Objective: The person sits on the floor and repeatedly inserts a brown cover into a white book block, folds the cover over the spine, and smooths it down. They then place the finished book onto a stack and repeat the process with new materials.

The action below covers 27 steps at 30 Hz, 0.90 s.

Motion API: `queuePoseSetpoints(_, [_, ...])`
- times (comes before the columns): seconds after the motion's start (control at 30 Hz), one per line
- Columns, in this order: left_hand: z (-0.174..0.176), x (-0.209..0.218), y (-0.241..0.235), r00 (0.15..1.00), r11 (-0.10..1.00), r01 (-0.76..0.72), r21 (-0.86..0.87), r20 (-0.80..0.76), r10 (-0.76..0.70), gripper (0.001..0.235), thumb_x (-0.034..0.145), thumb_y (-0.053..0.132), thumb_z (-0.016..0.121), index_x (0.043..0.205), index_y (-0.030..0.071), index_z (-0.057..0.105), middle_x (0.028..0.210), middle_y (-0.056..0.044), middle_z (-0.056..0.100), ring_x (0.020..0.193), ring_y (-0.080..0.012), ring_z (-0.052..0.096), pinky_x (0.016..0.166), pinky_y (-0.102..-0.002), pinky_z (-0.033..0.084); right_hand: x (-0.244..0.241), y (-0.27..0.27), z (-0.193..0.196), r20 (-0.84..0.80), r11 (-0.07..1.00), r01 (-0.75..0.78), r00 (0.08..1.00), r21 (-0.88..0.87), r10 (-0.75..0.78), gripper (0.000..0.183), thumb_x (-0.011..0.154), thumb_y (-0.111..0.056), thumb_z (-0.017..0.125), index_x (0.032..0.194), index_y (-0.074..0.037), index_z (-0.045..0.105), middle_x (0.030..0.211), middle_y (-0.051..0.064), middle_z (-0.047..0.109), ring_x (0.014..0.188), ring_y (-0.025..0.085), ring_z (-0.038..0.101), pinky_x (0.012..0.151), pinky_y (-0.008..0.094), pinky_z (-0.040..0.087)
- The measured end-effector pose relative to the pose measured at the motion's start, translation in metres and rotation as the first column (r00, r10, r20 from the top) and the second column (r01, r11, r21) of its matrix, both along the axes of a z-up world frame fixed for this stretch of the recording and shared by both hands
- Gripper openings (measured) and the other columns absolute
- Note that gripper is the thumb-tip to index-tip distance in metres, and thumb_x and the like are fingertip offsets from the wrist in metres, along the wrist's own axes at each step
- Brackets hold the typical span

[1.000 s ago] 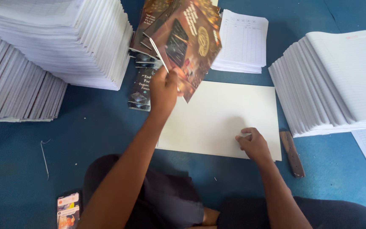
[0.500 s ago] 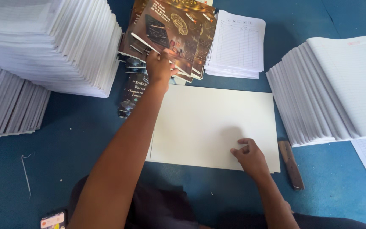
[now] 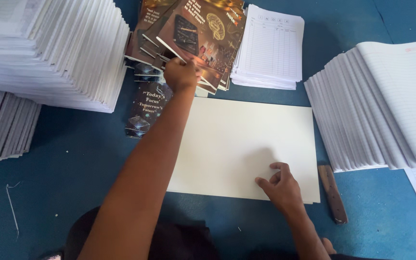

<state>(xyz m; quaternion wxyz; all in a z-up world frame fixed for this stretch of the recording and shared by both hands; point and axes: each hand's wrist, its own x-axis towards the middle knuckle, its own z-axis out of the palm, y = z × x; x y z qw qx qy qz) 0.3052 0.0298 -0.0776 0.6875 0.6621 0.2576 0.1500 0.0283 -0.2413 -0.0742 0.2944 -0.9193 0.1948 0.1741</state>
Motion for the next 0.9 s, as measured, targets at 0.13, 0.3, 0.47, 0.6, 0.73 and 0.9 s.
queuePoseSetpoints(0.13, [-0.019, 0.022, -0.012, 0.998, 0.996, -0.008, -0.086, 0.067, 0.014, 0.017, 0.085, 0.004, 0.073, 0.074, -0.004, 0.063, 0.071, -0.012, 0.073, 0.055, -0.0172, 0.075, 0.046, -0.029, 0.063, 0.003, 0.001, 0.001, -0.037, 1.0, 0.015, 0.999, -0.011, -0.015, 0.073, 0.077, -0.039, 0.082, 0.135, -0.005, 0.053, 0.087, 0.013, 0.068, 0.076, 0.022, 0.068, 0.069, 0.037, 0.057])
queuePoseSetpoints(0.3, [-0.031, 0.024, -0.016, 1.0, 0.994, 0.01, 0.107, 0.025, -0.012, 0.014, 0.086, 0.004, 0.073, 0.08, -0.006, 0.065, 0.071, -0.017, 0.073, 0.056, -0.0211, 0.072, 0.05, -0.031, 0.057, 0.003, 0.001, 0.002, -0.048, 1.0, 0.027, 0.998, -0.01, -0.027, 0.073, 0.077, -0.04, 0.082, 0.134, -0.006, 0.054, 0.087, 0.012, 0.067, 0.076, 0.022, 0.067, 0.067, 0.037, 0.057])
queuePoseSetpoints(0.47, [-0.033, 0.004, 0.0, 0.998, 0.987, 0.036, -0.154, 0.048, -0.029, 0.014, 0.079, 0.004, 0.068, 0.09, 0.005, 0.06, 0.076, -0.006, 0.071, 0.054, -0.0197, 0.074, 0.044, -0.033, 0.061, 0.001, -0.001, 0.0, -0.007, 1.0, 0.009, 1.0, 0.015, -0.008, 0.073, 0.078, -0.04, 0.082, 0.135, -0.005, 0.053, 0.088, 0.013, 0.067, 0.076, 0.023, 0.067, 0.067, 0.037, 0.057])
queuePoseSetpoints(0.6, [-0.04, -0.043, 0.031, 0.971, 0.959, 0.239, -0.152, 0.052, -0.234, 0.008, 0.085, 0.006, 0.065, 0.087, -0.003, 0.064, 0.074, -0.009, 0.067, 0.057, -0.0199, 0.071, 0.046, -0.032, 0.058, -0.001, -0.004, 0.0, 0.01, 1.0, -0.016, 1.0, 0.01, 0.016, 0.073, 0.078, -0.042, 0.082, 0.134, -0.004, 0.054, 0.088, 0.013, 0.068, 0.077, 0.023, 0.068, 0.068, 0.036, 0.057])
queuePoseSetpoints(0.73, [-0.04, -0.1, 0.067, 0.946, 0.92, 0.316, -0.231, 0.003, -0.324, 0.008, 0.087, 0.008, 0.062, 0.089, 0.001, 0.064, 0.074, -0.008, 0.065, 0.056, -0.0175, 0.066, 0.048, -0.031, 0.056, -0.003, -0.005, -0.002, 0.017, 0.999, -0.006, 1.0, 0.05, 0.005, 0.073, 0.078, -0.042, 0.082, 0.134, -0.004, 0.055, 0.089, 0.013, 0.069, 0.077, 0.023, 0.068, 0.068, 0.038, 0.057])
queuePoseSetpoints(0.9, [-0.037, -0.15, 0.095, 0.92, 0.931, 0.307, -0.197, -0.187, -0.343, 0.013, 0.087, 0.017, 0.059, 0.093, 0.009, 0.068, 0.074, -0.003, 0.068, 0.056, -0.0151, 0.068, 0.048, -0.029, 0.056, -0.007, -0.012, -0.006, 0.078, 0.996, -0.015, 0.997, 0.084, 0.008, 0.072, 0.075, -0.04, 0.082, 0.131, -0.002, 0.059, 0.09, 0.015, 0.07, 0.079, 0.025, 0.068, 0.07, 0.038, 0.057])
